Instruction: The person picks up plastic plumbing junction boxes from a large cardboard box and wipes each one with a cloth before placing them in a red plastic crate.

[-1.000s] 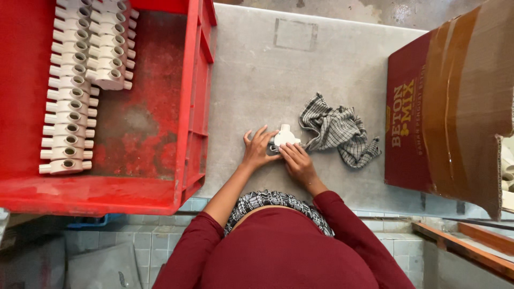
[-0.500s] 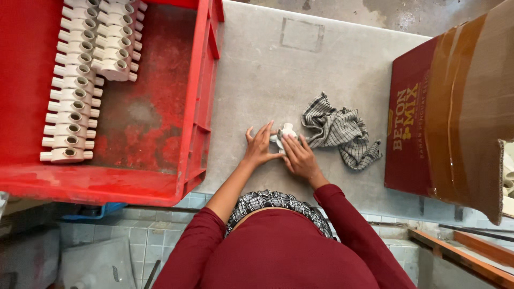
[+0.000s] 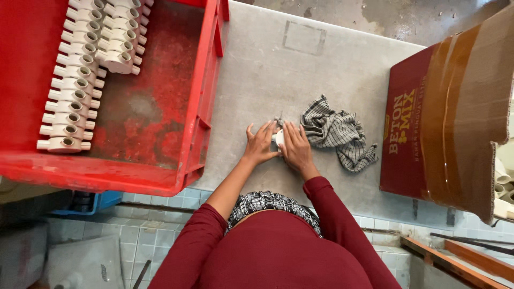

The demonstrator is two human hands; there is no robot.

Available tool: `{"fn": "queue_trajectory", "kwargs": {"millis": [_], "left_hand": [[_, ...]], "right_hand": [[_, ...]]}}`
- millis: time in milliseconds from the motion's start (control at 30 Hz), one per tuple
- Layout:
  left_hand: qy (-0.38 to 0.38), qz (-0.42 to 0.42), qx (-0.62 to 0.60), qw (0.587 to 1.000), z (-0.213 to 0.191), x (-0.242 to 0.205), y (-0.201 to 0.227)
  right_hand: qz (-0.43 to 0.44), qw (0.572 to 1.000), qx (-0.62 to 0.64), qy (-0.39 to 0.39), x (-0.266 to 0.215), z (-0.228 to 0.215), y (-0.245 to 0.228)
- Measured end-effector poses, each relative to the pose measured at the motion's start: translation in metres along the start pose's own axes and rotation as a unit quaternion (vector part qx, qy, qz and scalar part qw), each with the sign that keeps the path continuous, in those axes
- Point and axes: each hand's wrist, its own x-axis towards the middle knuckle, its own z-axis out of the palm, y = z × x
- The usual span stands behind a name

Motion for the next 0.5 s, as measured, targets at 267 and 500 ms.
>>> {"fn": "queue_trajectory", "kwargs": {"millis": [267, 500], "left_hand": [[-0.032, -0.007, 0.034, 0.999, -0.003, 0.005, 0.003], [-0.08, -0.006, 0.065, 0.995, -0.007, 0.006, 0.004]], "right_hand": [[0.175, 0.957, 0.229, 0.034, -0.035, -0.012, 0.004], [0.277, 0.929, 0.239, 0.05, -0.029, -0.022, 0.045]]}}
